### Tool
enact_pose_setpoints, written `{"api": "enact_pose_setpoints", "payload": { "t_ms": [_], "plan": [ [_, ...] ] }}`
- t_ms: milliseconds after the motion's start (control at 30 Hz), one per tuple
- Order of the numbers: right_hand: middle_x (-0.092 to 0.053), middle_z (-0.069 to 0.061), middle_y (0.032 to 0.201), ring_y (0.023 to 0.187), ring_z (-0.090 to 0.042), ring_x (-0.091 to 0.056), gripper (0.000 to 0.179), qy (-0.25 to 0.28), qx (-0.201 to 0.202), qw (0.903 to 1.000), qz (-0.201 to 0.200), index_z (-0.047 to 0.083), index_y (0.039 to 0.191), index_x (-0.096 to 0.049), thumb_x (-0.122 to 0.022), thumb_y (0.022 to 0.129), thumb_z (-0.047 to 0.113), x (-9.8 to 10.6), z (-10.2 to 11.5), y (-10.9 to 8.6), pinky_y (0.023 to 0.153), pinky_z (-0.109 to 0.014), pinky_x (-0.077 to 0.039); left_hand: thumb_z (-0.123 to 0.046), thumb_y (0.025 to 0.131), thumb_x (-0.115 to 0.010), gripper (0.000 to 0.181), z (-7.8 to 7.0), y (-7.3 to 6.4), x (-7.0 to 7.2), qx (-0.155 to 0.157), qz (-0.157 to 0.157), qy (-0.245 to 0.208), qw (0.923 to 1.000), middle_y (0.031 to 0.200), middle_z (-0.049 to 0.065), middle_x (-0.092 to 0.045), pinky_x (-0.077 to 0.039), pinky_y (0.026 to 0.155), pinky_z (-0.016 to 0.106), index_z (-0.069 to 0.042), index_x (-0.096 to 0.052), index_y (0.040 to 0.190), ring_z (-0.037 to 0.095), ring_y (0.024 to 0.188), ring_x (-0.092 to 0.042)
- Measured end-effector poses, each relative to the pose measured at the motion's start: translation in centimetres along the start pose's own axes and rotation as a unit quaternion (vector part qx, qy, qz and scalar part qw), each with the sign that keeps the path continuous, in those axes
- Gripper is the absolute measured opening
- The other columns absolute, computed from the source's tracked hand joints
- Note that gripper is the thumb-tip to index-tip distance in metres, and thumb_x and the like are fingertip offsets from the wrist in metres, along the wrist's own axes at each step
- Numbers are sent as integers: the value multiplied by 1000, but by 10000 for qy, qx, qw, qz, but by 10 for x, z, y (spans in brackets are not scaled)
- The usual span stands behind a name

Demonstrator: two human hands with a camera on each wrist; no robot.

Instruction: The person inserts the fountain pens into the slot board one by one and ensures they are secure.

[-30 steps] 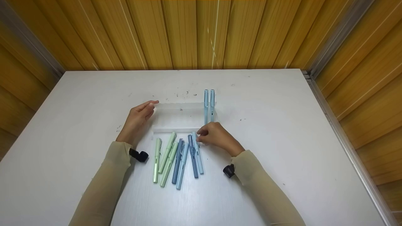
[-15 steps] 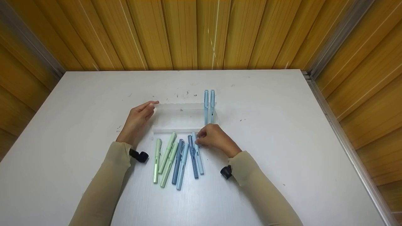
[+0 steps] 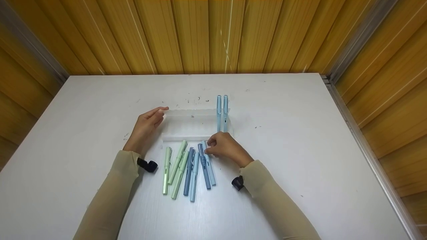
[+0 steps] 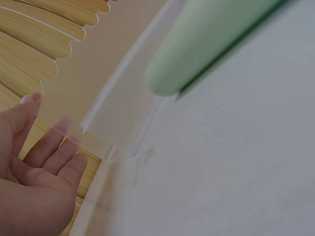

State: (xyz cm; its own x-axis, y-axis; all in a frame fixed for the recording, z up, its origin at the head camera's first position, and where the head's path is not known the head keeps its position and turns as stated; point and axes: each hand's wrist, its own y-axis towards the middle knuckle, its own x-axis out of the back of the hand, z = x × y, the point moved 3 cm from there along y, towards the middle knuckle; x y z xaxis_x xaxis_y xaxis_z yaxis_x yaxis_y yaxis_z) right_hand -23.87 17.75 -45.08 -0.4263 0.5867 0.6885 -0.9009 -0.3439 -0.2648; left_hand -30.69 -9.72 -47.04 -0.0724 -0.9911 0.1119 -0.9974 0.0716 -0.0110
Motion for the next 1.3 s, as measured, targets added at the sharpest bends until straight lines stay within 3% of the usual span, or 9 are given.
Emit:
{"api": "enact_pose_setpoints", "payload": {
  "t_ms": [333, 600, 833, 1300],
  "plan": [
    [-63, -6, 80, 68, -13, -55, 45, 89, 123, 9999, 77, -4, 114, -64, -79, 79, 21, -5, 6, 2, 61, -22, -46, -45, 94, -58, 40, 0, 0, 0, 73, -27, 125, 9999, 137, -3, -57, -37, 113, 34, -21, -66, 124, 15, 135, -45],
    [-62, -5, 83, 74, -14, -54, 44, 12, 290, 9993, 246, 2, 119, -64, -78, 81, 21, -7, 6, 3, 66, -25, -47, -46, 93, -58, 41, -1, -1, 0, 83, -46, 128, 9999, 137, -3, -58, -37, 113, 33, -21, -66, 124, 14, 134, -46],
    [-64, -5, 82, 74, -12, -55, 40, -102, 623, 9976, 269, 1, 115, -65, -76, 81, 18, -6, 7, 2, 68, -24, -46, -42, 93, -60, 39, 0, -1, -1, 159, 69, -314, 9994, 138, -3, -56, -37, 113, 31, -19, -66, 124, 14, 136, -44],
    [-64, -5, 85, 77, -15, -56, 41, 24, 295, 9990, 324, 0, 118, -66, -74, 79, 11, -5, 8, 3, 68, -24, -48, -48, 92, -59, 41, 1, 0, 0, 156, -4, 74, 9999, 137, -5, -57, -36, 113, 33, -23, -66, 124, 13, 135, -45]
  ]
}}
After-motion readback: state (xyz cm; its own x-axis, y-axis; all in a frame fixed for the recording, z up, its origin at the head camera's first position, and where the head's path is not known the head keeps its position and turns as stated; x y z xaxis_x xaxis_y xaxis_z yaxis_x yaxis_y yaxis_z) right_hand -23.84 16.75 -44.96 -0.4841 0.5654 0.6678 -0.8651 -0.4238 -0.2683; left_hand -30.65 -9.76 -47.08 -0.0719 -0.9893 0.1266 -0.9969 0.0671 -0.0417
